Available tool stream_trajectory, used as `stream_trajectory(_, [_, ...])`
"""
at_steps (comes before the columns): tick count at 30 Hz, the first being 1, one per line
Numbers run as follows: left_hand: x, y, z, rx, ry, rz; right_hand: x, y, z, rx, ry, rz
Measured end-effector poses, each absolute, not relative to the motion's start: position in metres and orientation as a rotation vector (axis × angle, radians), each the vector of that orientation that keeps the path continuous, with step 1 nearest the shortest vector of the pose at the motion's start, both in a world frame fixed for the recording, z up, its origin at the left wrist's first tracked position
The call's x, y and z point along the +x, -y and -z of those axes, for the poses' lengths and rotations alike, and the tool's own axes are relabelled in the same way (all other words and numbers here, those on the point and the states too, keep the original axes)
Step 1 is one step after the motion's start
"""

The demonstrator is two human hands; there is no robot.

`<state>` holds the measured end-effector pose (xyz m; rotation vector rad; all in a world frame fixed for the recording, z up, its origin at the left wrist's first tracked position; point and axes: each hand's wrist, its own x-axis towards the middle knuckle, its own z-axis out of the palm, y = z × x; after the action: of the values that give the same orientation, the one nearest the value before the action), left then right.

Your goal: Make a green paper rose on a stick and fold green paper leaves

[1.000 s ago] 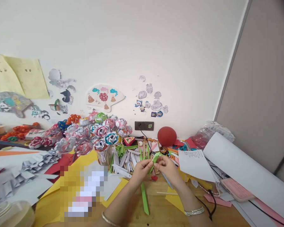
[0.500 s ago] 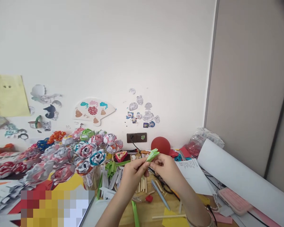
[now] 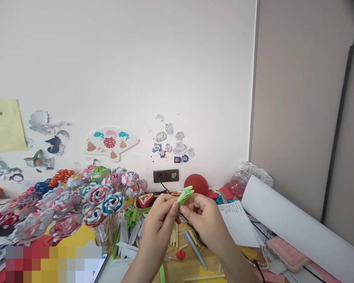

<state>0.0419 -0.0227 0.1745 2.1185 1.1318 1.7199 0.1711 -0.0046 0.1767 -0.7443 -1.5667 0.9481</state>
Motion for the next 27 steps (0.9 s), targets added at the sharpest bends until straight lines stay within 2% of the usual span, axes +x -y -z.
stream_trajectory(7, [0.037,0.033,-0.177,2.438,-1.094,-1.827,0.177,0.012,-0.179,-0.706,1.626,-0.999])
stream_trajectory(10, [0.039,0.036,-0.172,2.299,-1.073,-1.892,0.175,0.018,-0.180,-0.709,1.588,-0.952])
stream_trajectory(15, [0.047,0.040,-0.163,2.072,-1.210,-2.230,0.169,0.023,-0.181,-0.667,1.512,-0.936])
stream_trajectory(23, [0.046,0.035,-0.158,2.673,-1.331,-2.524,0.166,0.024,-0.180,-0.670,1.506,-0.973])
stream_trajectory(27, [0.046,0.031,-0.153,2.851,-1.228,-2.423,0.166,0.024,-0.180,-0.678,1.475,-0.962])
